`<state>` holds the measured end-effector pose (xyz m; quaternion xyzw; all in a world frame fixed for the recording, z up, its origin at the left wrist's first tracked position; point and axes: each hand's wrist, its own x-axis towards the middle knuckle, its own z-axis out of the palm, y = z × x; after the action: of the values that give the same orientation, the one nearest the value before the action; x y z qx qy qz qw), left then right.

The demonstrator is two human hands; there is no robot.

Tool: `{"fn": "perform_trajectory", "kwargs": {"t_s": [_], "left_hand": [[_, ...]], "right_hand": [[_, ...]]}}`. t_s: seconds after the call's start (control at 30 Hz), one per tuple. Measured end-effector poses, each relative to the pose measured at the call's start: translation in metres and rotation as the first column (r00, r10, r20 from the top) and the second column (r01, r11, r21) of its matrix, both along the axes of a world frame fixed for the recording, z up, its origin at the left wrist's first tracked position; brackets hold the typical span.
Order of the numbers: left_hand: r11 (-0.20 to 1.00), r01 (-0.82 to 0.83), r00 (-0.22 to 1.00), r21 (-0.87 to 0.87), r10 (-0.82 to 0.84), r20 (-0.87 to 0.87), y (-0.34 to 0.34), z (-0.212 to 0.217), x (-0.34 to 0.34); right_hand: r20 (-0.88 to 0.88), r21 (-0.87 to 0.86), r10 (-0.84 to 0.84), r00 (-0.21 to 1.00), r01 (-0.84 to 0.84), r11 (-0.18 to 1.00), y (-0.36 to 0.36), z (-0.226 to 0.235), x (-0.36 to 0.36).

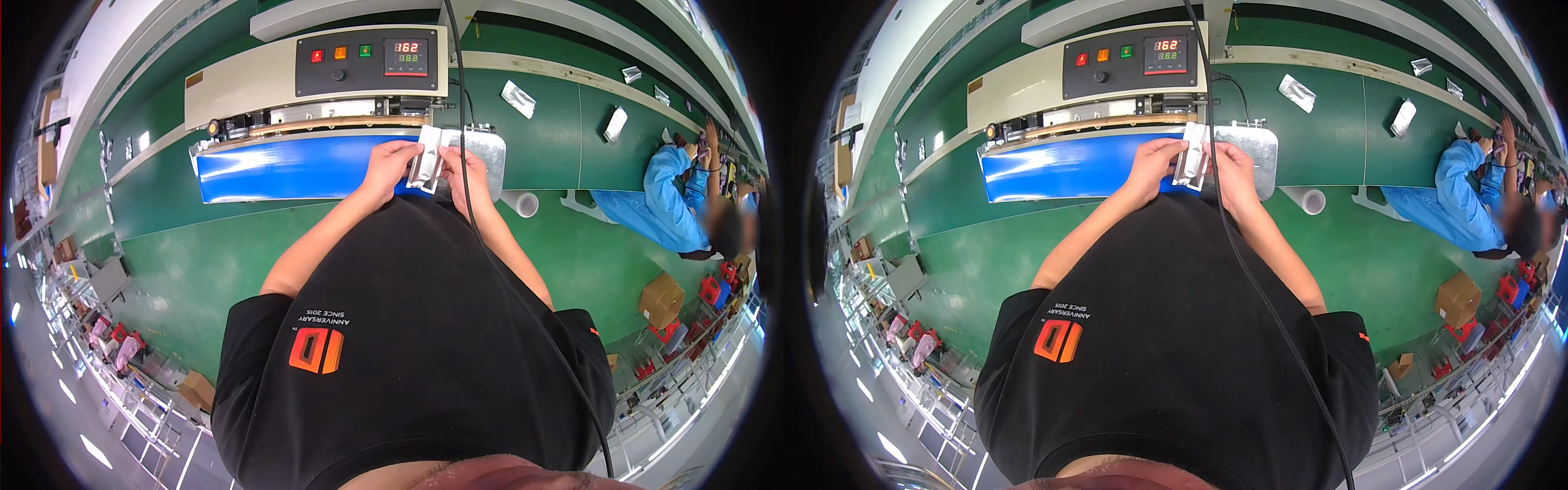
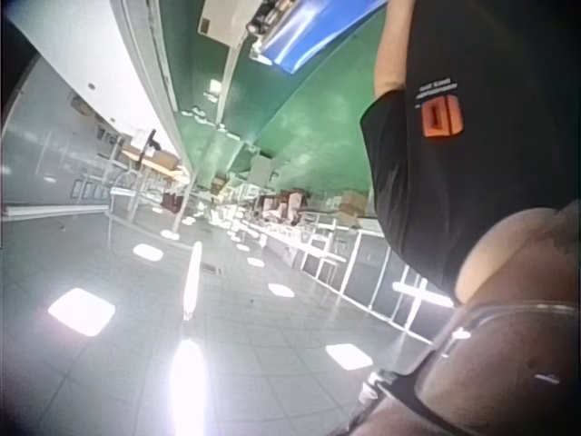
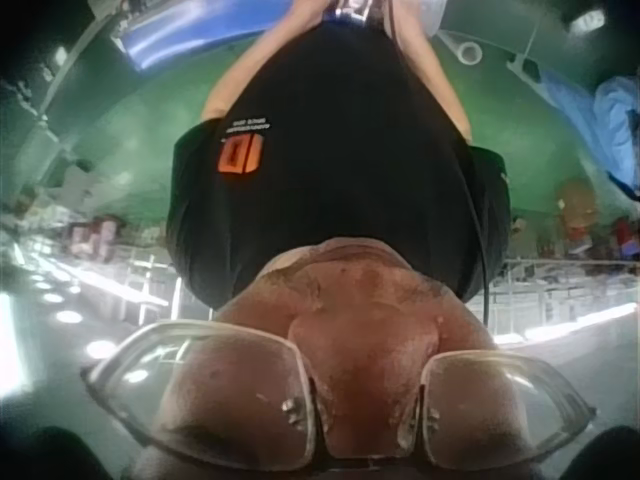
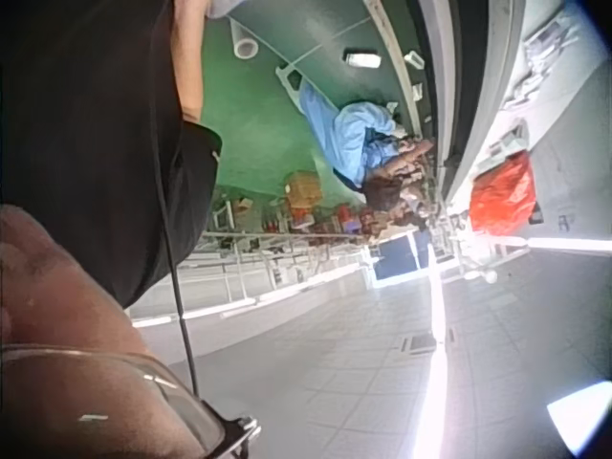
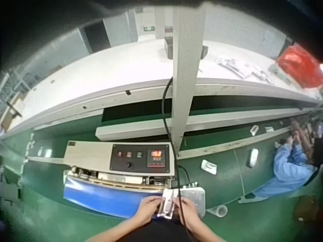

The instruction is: The recorder is sealing small packets using a heat-sealing machine on an assembly line.

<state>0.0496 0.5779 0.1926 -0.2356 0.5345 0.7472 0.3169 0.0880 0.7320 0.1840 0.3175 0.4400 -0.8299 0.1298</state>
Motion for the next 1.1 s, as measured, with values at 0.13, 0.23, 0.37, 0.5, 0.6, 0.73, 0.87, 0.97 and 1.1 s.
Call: {"fn": "perform_trajectory", "kwargs": {"t_s": [0.13,0.23,0.37,0.5,0.6,0.73,0.87,0.97,1.1], "left_hand": [[0.999,-0.034,0.996,0.010,0.033,0.078,0.007,0.001,0.001],[1.000,-0.002,0.999,-0.003,0.002,0.039,0.007,-0.003,-0.001],[0.999,0.019,1.000,-0.028,-0.019,-0.015,0.008,-0.008,-0.005],[0.996,-0.083,0.997,0.026,0.082,0.015,0.011,-0.008,-0.006],[0.993,-0.112,0.993,0.030,0.111,0.049,0.010,-0.008,-0.007],[0.994,-0.104,0.993,-0.015,0.105,0.048,0.007,-0.009,-0.009],[0.990,-0.135,0.990,-0.030,0.136,0.049,0.004,-0.009,-0.010],[0.991,-0.135,0.990,-0.025,0.136,0.032,0.001,-0.008,-0.011],[0.987,-0.161,0.986,-0.005,0.161,0.038,-0.005,-0.010,-0.011]], "right_hand": [[-0.009,0.009,-0.016,1.000,0.016,1.000,0.003,-0.005,-0.001],[-0.016,0.000,-0.013,1.000,0.013,1.000,0.005,-0.009,-0.005],[0.022,0.083,0.051,0.998,-0.053,0.995,0.007,-0.012,-0.012],[0.027,0.105,0.034,0.999,-0.037,0.994,0.008,-0.011,-0.016],[0.026,0.105,0.040,0.999,-0.042,0.994,0.007,-0.010,-0.017],[0.044,0.111,0.036,0.998,-0.040,0.993,0.003,-0.010,-0.021],[0.036,0.117,0.054,0.998,-0.058,0.991,-0.002,-0.013,-0.023],[0.049,0.104,0.061,0.997,-0.066,0.992,-0.005,-0.016,-0.024],[0.035,0.119,0.071,0.997,-0.074,0.990,-0.012,-0.018,-0.027]]}}
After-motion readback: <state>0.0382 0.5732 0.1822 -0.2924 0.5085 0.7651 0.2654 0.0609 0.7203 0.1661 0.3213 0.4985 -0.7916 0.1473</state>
